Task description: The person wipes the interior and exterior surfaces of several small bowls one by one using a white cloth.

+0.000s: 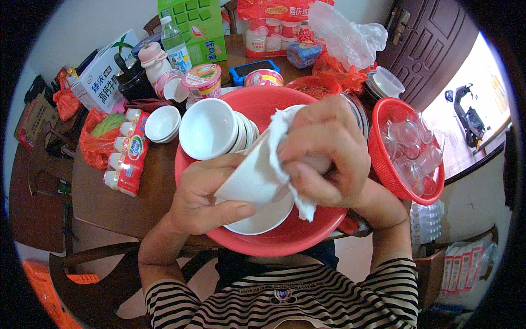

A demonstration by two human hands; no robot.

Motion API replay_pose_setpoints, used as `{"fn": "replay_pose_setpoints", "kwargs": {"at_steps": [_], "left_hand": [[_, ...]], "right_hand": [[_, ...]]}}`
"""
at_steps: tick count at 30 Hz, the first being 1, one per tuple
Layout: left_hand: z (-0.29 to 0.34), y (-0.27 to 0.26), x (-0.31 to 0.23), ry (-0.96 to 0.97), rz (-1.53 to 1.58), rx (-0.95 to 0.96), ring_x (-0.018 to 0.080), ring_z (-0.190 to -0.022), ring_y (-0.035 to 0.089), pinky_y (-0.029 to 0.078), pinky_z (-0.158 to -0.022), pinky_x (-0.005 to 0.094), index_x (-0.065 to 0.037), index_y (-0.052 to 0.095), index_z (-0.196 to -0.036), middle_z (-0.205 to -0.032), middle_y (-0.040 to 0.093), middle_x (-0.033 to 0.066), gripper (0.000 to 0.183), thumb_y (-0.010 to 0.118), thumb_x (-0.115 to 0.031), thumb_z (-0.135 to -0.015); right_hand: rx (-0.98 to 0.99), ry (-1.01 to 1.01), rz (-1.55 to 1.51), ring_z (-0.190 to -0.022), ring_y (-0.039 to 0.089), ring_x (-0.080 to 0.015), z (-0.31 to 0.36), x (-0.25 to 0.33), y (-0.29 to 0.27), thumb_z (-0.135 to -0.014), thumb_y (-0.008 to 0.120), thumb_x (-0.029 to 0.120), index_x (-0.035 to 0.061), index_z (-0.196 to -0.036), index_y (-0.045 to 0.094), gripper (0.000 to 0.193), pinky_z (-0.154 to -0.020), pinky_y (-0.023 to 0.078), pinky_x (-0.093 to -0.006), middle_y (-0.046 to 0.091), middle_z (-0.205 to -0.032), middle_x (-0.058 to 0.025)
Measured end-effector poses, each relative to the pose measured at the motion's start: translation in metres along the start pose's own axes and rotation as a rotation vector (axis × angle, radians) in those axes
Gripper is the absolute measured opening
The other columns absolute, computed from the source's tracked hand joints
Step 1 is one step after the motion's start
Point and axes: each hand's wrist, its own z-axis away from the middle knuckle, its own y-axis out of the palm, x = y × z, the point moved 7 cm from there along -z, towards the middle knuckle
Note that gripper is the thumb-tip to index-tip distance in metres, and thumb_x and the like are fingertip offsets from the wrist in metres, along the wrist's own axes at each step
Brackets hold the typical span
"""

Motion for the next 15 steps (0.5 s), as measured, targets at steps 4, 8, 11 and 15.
{"fn": "replay_pose_setpoints", "kwargs": {"at_steps": [4, 8, 11, 15], "left_hand": [[0.006, -0.004, 0.004, 0.040, 0.090, -0.088, 0.0244, -0.097, 0.058, 0.043, -0.085, 0.0337, 0.007, 0.059, -0.104, -0.105, 0.059, 0.0175, 0.038, 0.068, -0.017, -0.076], [0.010, -0.007, 0.011, 0.004, 0.224, -0.221, 0.0210, -0.097, 0.058, 0.043, -0.085, 0.0322, 0.008, 0.055, -0.109, -0.107, 0.059, 0.0155, 0.042, 0.067, -0.018, -0.077], [0.009, -0.007, 0.014, -0.047, 0.263, -0.229, 0.0196, -0.099, 0.057, 0.043, -0.085, 0.0315, 0.007, 0.055, -0.110, -0.109, 0.058, 0.0146, 0.042, 0.066, -0.017, -0.078], [0.002, -0.002, 0.010, -0.064, 0.039, -0.105, 0.0190, -0.098, 0.056, 0.042, -0.085, 0.0305, 0.006, 0.056, -0.109, -0.110, 0.057, 0.0138, 0.040, 0.066, -0.016, -0.078]], "right_hand": [[0.024, 0.124, -0.120, -0.077, 0.053, -0.0203, 0.003, -0.023, 0.001, -0.069, 0.062, 0.006, 0.0042, -0.088, 0.057, 0.020, -0.068, 0.043, -0.0294, 0.053, -0.084, -0.0078], [0.012, 0.160, -0.137, -0.076, 0.053, -0.0209, 0.006, -0.023, 0.003, -0.073, 0.059, 0.007, 0.0043, -0.087, 0.056, 0.015, -0.068, 0.043, -0.0296, 0.054, -0.081, -0.0072], [0.073, -0.062, 0.002, -0.074, 0.050, -0.0198, 0.003, -0.003, 0.008, -0.068, 0.061, 0.006, 0.0056, -0.085, 0.058, 0.018, -0.066, 0.041, -0.0305, 0.052, -0.081, -0.0053], [0.072, -0.300, 0.205, -0.069, 0.052, -0.0161, 0.017, 0.022, 0.017, -0.058, 0.071, 0.008, 0.0151, -0.085, 0.066, 0.028, -0.059, 0.042, -0.0276, 0.054, -0.081, -0.0014]]}}
